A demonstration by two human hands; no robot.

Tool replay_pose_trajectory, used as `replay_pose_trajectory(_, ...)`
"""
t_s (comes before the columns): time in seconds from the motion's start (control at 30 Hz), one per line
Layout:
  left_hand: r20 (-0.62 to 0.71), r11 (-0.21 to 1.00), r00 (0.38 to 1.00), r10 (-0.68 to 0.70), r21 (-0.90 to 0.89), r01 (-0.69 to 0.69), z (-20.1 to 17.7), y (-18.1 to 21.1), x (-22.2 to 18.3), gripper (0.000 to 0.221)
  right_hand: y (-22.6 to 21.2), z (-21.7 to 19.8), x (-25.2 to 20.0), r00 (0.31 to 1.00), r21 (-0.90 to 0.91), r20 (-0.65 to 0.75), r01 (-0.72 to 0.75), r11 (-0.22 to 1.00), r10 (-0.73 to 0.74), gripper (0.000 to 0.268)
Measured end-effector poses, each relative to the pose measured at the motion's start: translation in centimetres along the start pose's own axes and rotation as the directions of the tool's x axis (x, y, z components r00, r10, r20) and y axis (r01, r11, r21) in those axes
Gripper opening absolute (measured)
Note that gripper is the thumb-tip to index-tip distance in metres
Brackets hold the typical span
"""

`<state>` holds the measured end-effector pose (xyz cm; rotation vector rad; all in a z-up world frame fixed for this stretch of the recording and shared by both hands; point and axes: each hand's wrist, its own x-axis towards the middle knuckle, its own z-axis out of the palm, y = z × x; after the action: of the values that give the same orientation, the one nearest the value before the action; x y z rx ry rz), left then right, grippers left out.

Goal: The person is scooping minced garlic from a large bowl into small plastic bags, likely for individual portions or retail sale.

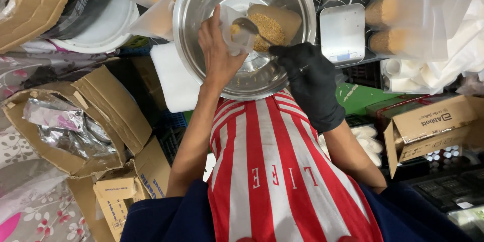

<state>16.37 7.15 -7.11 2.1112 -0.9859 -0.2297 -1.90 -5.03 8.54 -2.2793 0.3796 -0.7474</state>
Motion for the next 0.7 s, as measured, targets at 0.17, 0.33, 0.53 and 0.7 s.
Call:
replay_pose_trajectory(0.17, 0.018, 0.984, 0.998, -0.054, -0.167, 0.056, -1.6, 1.2, 0.3, 0.126, -1.1, -1.8, 0.3, 0.990, 0.047, -0.109, -0.081, 0.996, 0.086, 0.024)
replay_pose_trajectory(0.33, 0.030, 0.947, 0.998, -0.055, -0.316, 0.062, -7.3, 6.7, 0.5, 0.108, 1.8, -2.7, -0.7, 0.914, 0.055, -0.344, -0.209, 0.976, 0.215, 0.029)
replay_pose_trajectory(0.53, 0.175, 0.765, 0.956, 0.234, -0.641, -0.069, -11.8, 13.7, 1.6, 0.092, 5.2, -1.5, -0.9, 0.877, 0.302, 0.153, -0.481, 0.823, 0.456, 0.027)
replay_pose_trajectory(0.7, 0.271, 0.577, 0.802, 0.533, -0.809, -0.111, -8.0, 19.2, 1.3, 0.101, 8.0, -4.3, -3.1, 0.878, 0.415, 0.105, -0.466, 0.782, 0.467, 0.046)
